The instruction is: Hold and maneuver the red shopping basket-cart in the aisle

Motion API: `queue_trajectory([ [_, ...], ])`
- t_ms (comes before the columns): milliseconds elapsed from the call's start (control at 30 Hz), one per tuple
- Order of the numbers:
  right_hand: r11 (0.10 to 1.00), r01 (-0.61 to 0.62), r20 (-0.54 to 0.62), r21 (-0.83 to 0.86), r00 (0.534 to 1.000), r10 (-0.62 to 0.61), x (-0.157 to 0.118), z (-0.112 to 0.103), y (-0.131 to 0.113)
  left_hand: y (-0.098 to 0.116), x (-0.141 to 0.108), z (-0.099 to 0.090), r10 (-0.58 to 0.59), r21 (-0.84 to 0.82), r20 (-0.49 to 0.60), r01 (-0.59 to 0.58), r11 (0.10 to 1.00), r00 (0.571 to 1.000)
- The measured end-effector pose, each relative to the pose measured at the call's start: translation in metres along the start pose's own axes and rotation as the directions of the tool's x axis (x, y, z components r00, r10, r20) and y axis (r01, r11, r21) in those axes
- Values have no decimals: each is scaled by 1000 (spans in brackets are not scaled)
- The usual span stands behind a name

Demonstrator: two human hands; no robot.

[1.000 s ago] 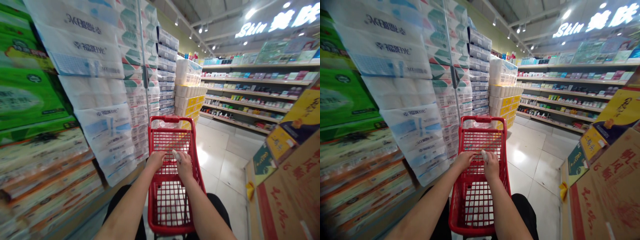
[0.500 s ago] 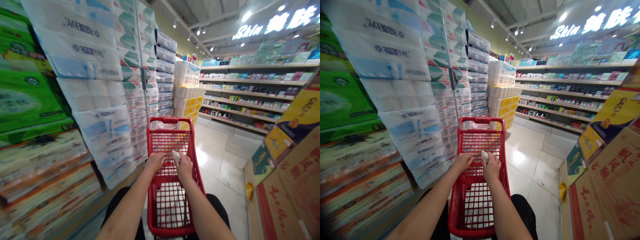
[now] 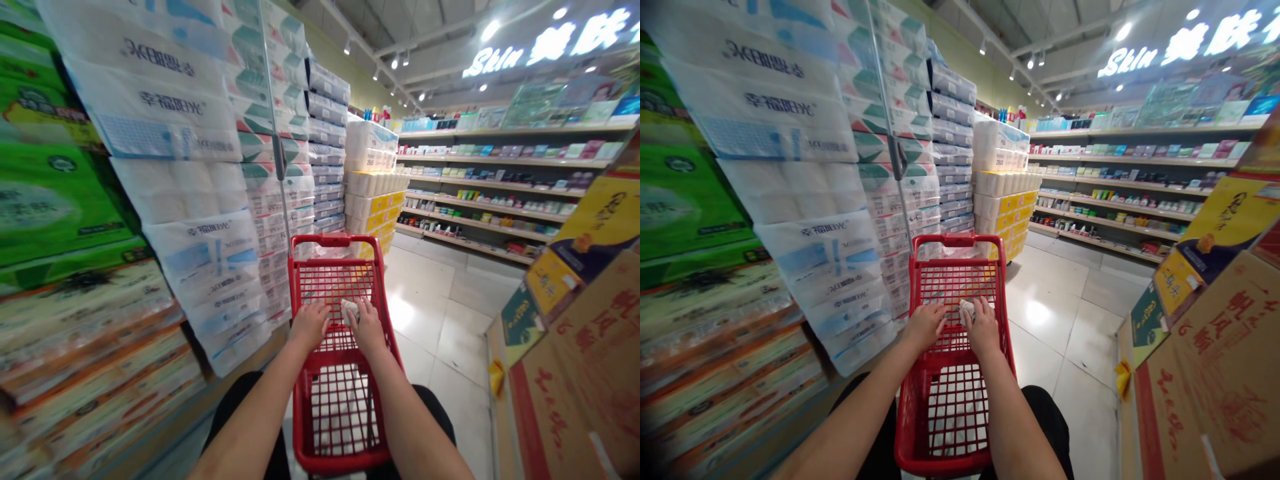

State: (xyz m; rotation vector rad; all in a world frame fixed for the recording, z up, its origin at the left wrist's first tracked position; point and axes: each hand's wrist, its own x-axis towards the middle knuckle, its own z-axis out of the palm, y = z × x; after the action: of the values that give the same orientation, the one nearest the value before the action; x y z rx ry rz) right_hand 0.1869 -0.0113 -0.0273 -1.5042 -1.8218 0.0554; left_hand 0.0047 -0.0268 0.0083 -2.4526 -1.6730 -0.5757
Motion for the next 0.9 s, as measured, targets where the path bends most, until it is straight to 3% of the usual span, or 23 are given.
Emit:
queue_trajectory([
  [100, 998, 13, -28, 56, 1000, -11, -3, 0, -2, 20, -4, 3, 59, -19, -72, -61, 998, 996],
  [200, 982, 91, -97, 167, 992, -75, -5, 0, 0, 41, 1, 15, 114, -197, 48, -103, 975, 992],
  [267, 960, 143, -168, 240, 980, -104, -5, -2, 3, 49, 7, 23, 65, -300, 113, -29, 954, 991],
  [367, 933, 197, -263, 302, 958, -118, -4, -7, 5, 50, 17, 25, -46, -355, 116, 85, 931, 992],
  [500, 916, 241, -292, 320, 945, -147, -3, -9, 5, 39, 14, 12, -157, -232, -16, 149, 961, 987],
  [633, 930, 253, -219, 265, 955, -198, -3, -1, 4, 33, -1, 4, -383, 31, -107, 388, 921, 918],
  [767, 934, 268, -117, 236, 962, -247, -5, 8, -1, 31, -7, 3, -433, 160, -51, 435, 886, 900],
  [900, 911, 274, -167, 308, 958, -232, -5, 2, -7, 23, -1, -8, -470, 124, 36, 463, 878, 882],
])
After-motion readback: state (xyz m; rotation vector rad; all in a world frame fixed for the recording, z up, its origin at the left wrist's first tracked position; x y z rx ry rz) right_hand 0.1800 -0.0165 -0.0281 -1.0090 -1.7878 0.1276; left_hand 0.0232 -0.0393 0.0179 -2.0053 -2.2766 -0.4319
